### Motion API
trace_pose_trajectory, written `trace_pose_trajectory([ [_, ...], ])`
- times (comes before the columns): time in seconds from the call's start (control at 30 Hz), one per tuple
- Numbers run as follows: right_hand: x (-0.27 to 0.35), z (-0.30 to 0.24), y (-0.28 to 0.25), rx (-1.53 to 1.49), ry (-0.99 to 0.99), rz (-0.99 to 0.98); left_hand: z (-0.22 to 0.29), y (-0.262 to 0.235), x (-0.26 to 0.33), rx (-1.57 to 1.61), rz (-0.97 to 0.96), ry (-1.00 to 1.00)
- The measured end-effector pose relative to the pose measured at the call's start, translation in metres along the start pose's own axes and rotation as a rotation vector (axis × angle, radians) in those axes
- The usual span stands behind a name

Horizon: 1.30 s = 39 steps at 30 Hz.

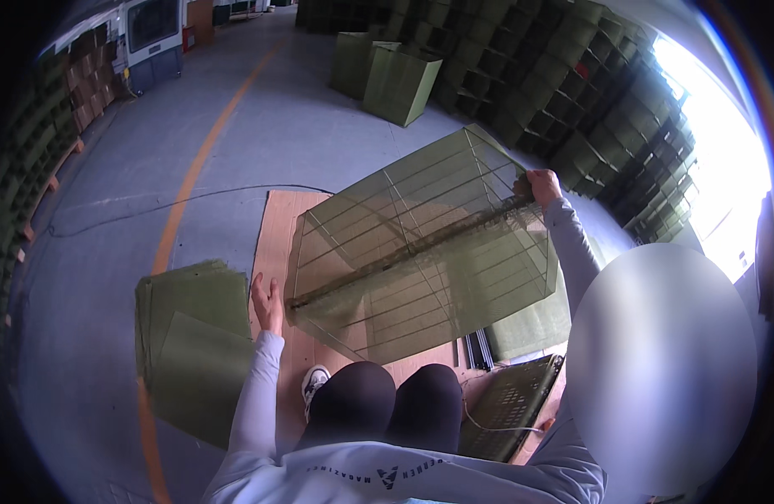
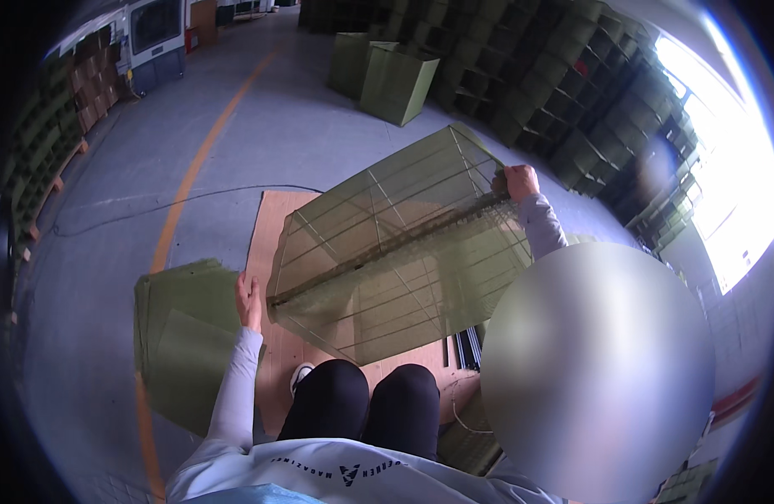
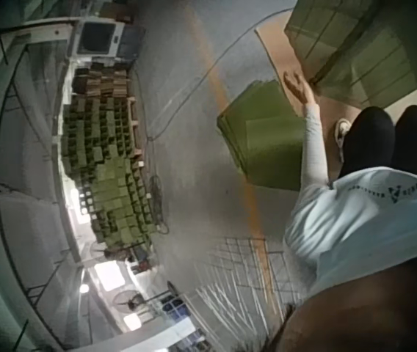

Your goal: The recorder uses a hot glue gun to attach green fabric mesh to a metal wire cage frame to assemble a storage bin.

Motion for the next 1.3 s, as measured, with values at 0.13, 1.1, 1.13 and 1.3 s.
trace_pose_trajectory([
  [0.13, -0.001, -0.004, -0.009, 0.207, -0.100, 0.110, 0.080, 0.008, 0.045, 0.100, -0.246, -0.162],
  [1.1, 0.095, -0.137, 0.071, 0.245, -0.411, -0.246, -0.019, 0.030, 0.168, 0.968, 0.084, -1.251],
  [1.13, 0.093, -0.140, 0.076, 0.239, -0.418, -0.255, -0.047, 0.035, 0.179, 1.218, 0.052, -1.259],
  [1.3, 0.084, -0.134, 0.075, 0.314, -0.538, -0.201, -0.060, 0.080, 0.192, 1.383, -0.081, -1.336],
])
Point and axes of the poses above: each hand's wrist, its own x-axis away from the middle knuckle, its own y-axis out of the palm, z = x × y, the point moved 1 cm from there along -x, towards the middle knuckle, and after that the axes turned 10 degrees about y, right-handed, at the moved point
